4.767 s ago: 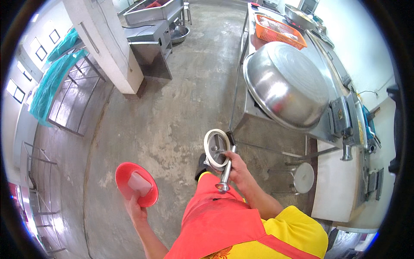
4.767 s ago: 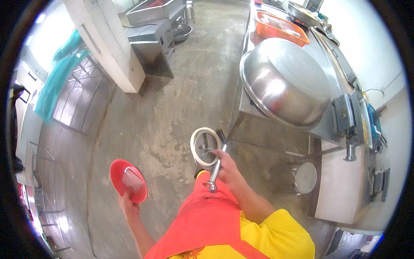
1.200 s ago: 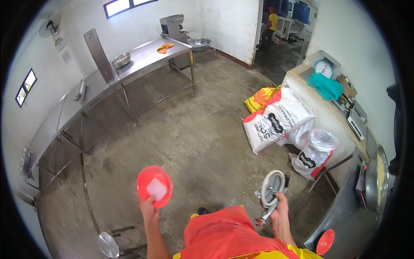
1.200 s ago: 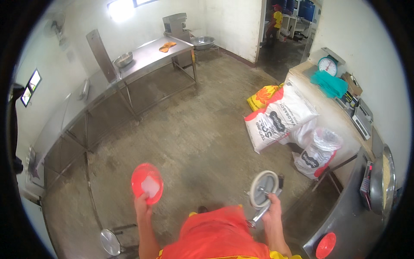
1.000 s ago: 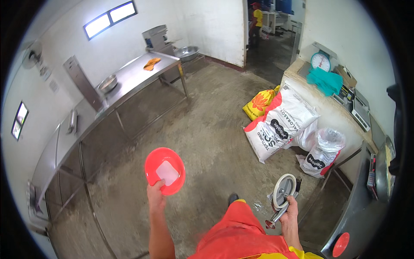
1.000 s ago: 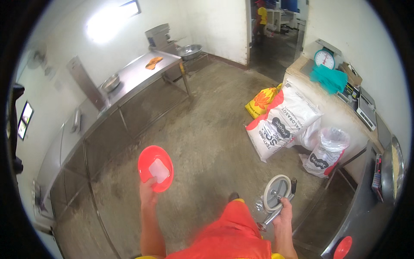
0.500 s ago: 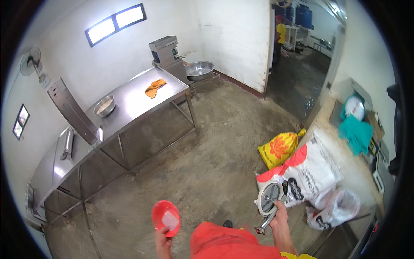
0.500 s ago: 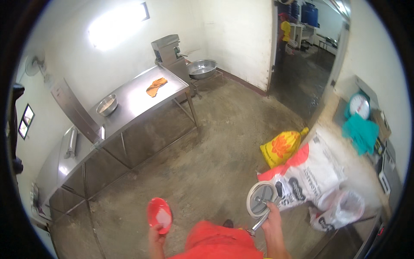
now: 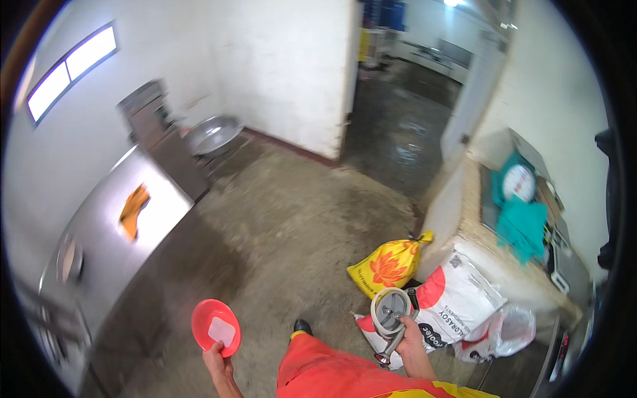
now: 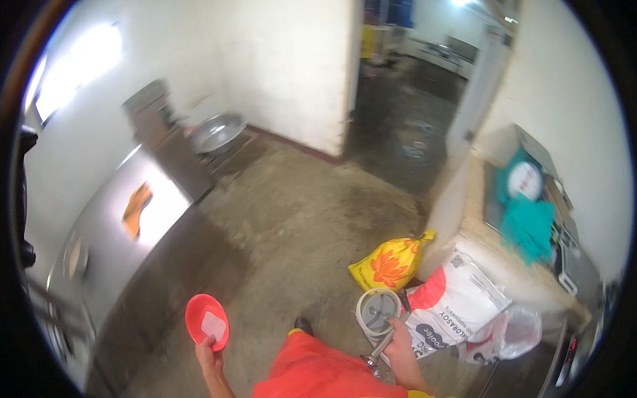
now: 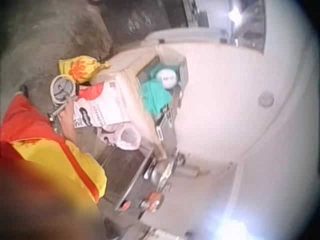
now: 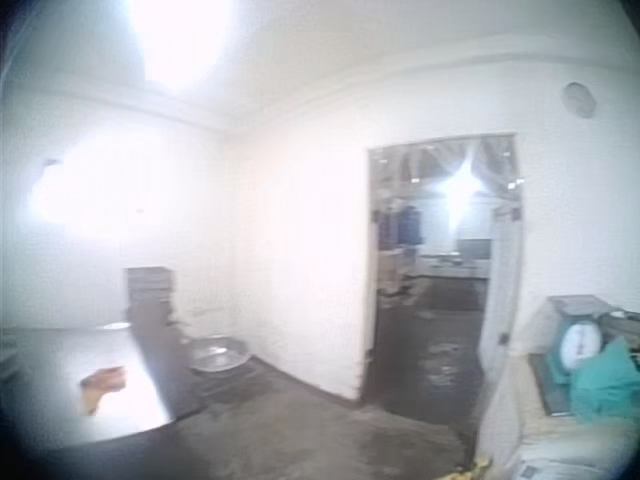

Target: The person gathers a red bowl, a metal ring, and a long metal rod from a cluttered counter. They walk to a sink area, rinse the metal ring, and then return to a stainless steel table. The person wipes the rod with a cloth and inserts it into a vertical metal machine, then attaches the ring to the rod.

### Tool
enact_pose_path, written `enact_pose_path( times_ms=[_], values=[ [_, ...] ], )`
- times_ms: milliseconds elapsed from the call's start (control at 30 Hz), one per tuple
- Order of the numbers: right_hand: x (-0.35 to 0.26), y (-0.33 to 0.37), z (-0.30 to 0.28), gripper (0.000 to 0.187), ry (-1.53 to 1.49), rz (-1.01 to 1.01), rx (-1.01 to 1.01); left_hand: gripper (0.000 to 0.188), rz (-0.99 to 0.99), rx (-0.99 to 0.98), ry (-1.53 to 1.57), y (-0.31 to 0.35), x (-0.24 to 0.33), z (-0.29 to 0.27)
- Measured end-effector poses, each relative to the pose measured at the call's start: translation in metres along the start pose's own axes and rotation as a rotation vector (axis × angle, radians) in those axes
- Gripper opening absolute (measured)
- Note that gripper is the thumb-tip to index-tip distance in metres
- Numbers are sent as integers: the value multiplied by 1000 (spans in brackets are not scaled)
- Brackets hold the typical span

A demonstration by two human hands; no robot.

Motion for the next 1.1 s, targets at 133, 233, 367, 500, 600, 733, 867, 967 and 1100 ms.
enact_pose_path(
  times_ms=[133,233,367,500,600,733,867,967,1100],
  values=[
    [-44,-25,87,47,-277,-109,38,41,-45,-288,-317,-117,27,220],
    [-55,-82,97,47,-317,-314,48,38,-73,-549,-560,-174,22,384],
    [-55,-173,109,44,-371,-345,182,39,-178,-765,-667,-203,-23,549],
    [-63,-301,123,37,-356,-389,225,45,-469,-814,-684,-261,-111,629],
    [-105,-376,203,31,-407,-370,171,47,-690,-691,-689,-298,-158,664],
    [-198,-464,313,28,-355,-339,-20,45,-670,-601,-759,-346,-149,726],
    [-258,-576,369,27,-317,-307,-12,46,-555,-562,-742,-420,-180,802],
    [-287,-658,400,30,-312,-324,-8,44,-480,-565,-719,-437,-188,894],
    [-317,-762,434,32,-280,-346,48,35,-526,-609,-829,-516,-235,1002]
  ],
)
Point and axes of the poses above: each hand's wrist, its own y-axis away from the middle knuckle, its own z-axis out of the palm, x = y × z, the point moved 1 cm from there along -y, towards the middle knuckle, and after that the axes turned 12 degrees about -z, right-handed, at the moved point
